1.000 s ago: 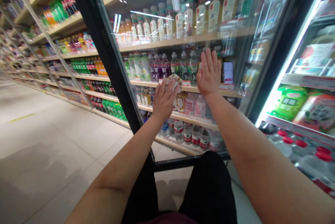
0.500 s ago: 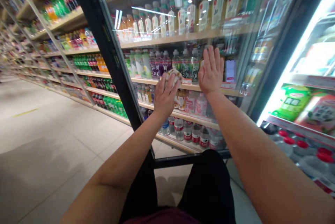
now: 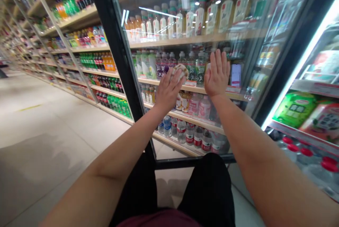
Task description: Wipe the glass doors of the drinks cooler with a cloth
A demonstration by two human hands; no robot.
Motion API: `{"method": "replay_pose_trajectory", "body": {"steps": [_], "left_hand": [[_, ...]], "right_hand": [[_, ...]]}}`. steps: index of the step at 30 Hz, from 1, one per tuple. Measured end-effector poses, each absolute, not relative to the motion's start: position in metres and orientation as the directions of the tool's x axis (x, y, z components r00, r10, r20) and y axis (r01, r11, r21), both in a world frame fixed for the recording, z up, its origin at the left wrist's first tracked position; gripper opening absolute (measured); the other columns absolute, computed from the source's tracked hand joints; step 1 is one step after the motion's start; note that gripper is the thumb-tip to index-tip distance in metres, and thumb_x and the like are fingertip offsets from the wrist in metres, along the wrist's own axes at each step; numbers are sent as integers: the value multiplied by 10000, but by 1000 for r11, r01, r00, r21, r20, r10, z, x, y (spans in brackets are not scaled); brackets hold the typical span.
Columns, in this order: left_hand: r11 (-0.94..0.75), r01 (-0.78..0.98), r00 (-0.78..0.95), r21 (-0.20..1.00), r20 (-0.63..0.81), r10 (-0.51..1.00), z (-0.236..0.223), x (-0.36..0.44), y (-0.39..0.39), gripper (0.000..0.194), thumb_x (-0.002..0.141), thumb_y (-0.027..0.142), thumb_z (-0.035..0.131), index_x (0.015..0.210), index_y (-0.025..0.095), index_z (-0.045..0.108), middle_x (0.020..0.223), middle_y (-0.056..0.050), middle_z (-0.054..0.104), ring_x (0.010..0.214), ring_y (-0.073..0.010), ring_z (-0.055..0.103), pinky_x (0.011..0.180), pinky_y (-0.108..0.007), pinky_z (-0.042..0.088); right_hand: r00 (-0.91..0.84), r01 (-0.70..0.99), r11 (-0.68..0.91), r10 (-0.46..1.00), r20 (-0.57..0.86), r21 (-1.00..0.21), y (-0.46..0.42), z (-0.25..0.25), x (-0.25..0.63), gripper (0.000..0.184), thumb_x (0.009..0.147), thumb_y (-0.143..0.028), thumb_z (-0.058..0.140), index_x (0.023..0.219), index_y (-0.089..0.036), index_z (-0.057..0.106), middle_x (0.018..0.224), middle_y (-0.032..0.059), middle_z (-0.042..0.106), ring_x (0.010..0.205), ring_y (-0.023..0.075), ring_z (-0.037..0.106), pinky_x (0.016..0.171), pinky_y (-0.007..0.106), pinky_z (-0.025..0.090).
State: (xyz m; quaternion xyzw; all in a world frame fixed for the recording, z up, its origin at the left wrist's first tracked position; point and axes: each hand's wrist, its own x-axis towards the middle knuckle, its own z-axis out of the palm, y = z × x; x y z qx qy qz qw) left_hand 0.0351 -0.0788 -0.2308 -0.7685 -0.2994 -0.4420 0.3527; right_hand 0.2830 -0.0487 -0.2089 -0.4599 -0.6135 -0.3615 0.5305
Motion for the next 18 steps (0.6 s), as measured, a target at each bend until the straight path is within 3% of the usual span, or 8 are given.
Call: {"method": "replay_pose_trajectory", "body": {"steps": [2, 6, 12, 18], "left_hand": [[-563, 776, 431, -285, 891, 145, -216, 31, -77, 578, 1011, 123, 446, 1569, 253, 520, 1706, -36, 392, 1649, -219, 84, 1362, -485, 107], [-518, 838, 294, -171, 941, 166, -184, 27, -77, 685, 948, 196, 622, 1612, 206, 454, 1746, -79, 297, 1655, -281, 43, 1366, -516, 66], [-588, 775, 434, -230, 871, 231, -181, 39, -79, 539, 1016, 152, 442, 1538, 242, 542, 1692, -39, 416, 1646, -237, 126, 1354, -522, 113], [-540, 815, 349, -210, 922, 168, -158, 31, -70, 673, 970, 140, 540, 1633, 184, 429, 1766, -89, 235, 1646, -250, -64, 1368, -523, 12]], "right_hand": [[-11, 950, 306, 207, 978, -54, -52, -208, 282, 659, 1016, -284, 277, 1652, -168, 404, 1728, 91, 357, 1659, 242, 186, 1342, 568, 202], [0, 955, 288, 236, 972, -70, -56, -206, 280, 670, 1005, -268, 290, 1657, -160, 396, 1729, 100, 354, 1654, 252, 202, 1343, 575, 203], [-16, 951, 304, 198, 980, -46, -52, -209, 283, 662, 1018, -291, 289, 1664, -176, 386, 1728, 94, 356, 1657, 255, 192, 1340, 582, 208], [-16, 951, 306, 203, 979, -48, -53, -208, 283, 669, 1008, -287, 304, 1659, -159, 389, 1730, 103, 349, 1658, 264, 185, 1338, 582, 207]]}}
